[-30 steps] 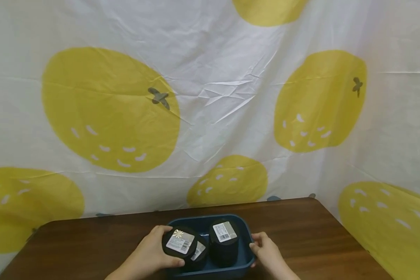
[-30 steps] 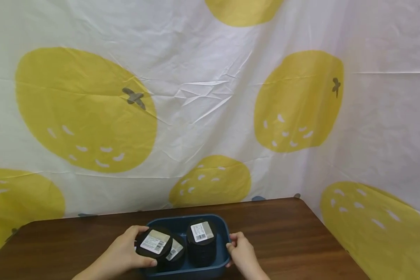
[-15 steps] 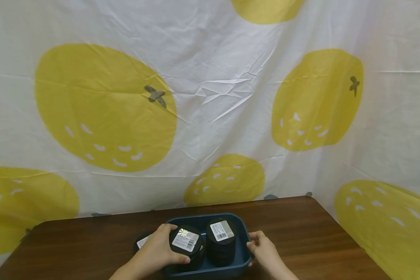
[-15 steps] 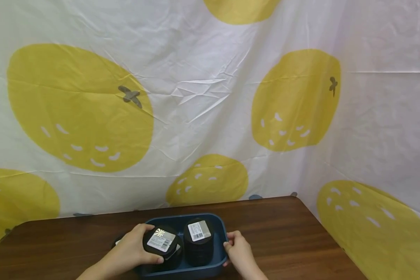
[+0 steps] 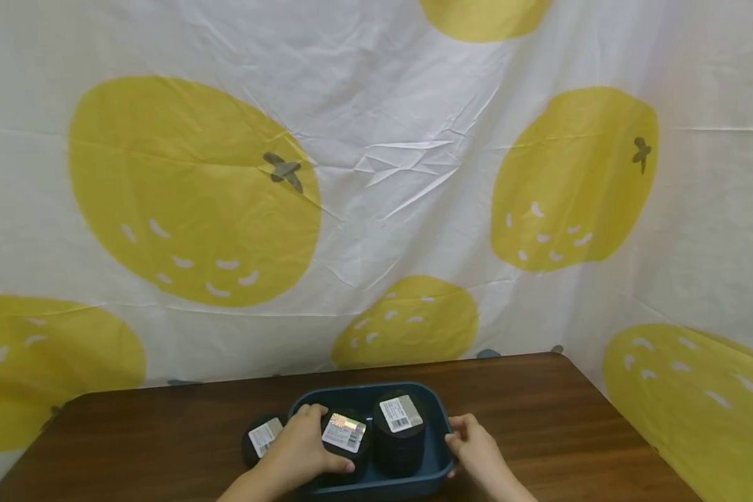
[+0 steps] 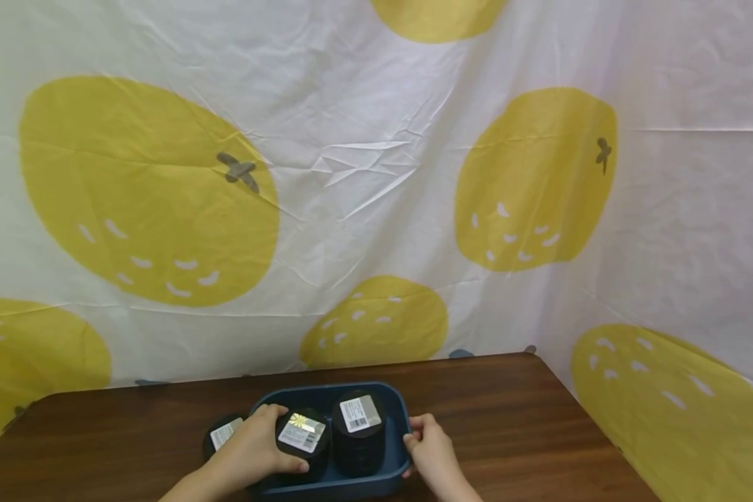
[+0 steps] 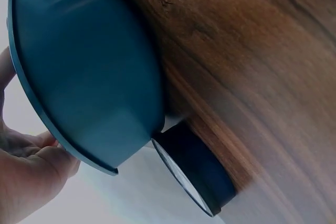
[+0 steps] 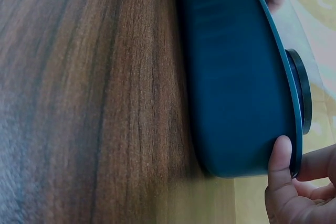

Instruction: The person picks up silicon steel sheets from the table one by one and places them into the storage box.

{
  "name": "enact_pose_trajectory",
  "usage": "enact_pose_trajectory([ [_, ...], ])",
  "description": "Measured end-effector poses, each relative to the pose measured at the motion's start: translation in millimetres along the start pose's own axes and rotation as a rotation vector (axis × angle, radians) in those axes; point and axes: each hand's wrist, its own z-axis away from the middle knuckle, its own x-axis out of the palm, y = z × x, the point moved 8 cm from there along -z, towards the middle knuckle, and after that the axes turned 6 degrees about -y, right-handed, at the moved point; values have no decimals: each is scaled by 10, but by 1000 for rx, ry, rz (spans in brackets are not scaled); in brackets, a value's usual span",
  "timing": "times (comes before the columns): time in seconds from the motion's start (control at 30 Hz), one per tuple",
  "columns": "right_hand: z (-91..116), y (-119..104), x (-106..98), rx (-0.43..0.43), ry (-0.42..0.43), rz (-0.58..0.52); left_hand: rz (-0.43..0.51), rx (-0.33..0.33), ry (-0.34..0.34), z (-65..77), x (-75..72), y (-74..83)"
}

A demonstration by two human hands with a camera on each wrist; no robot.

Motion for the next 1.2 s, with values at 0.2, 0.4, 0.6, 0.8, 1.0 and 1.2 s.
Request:
enact_pose_trajectory([
  [0.2,-3,10,-5,-1,4,3,-41,1,16,-10,13,13],
  [0.4,-3,3,13,-18,-11,3,-77,21,18,1,10,35],
  [0.6,-8,11,0,-5,1,14,-78,30,-3,-5,13,50],
  [0.8,-25,5,-11,10,-1,-3,-68,11,-22,-28,13,47],
  [1.0,-7,19,-20,4,16,18,-51,1,-40,-22,40,50],
  [1.2,2,13,-6,-10,14,24,-66,-21,-6,21,33,50],
])
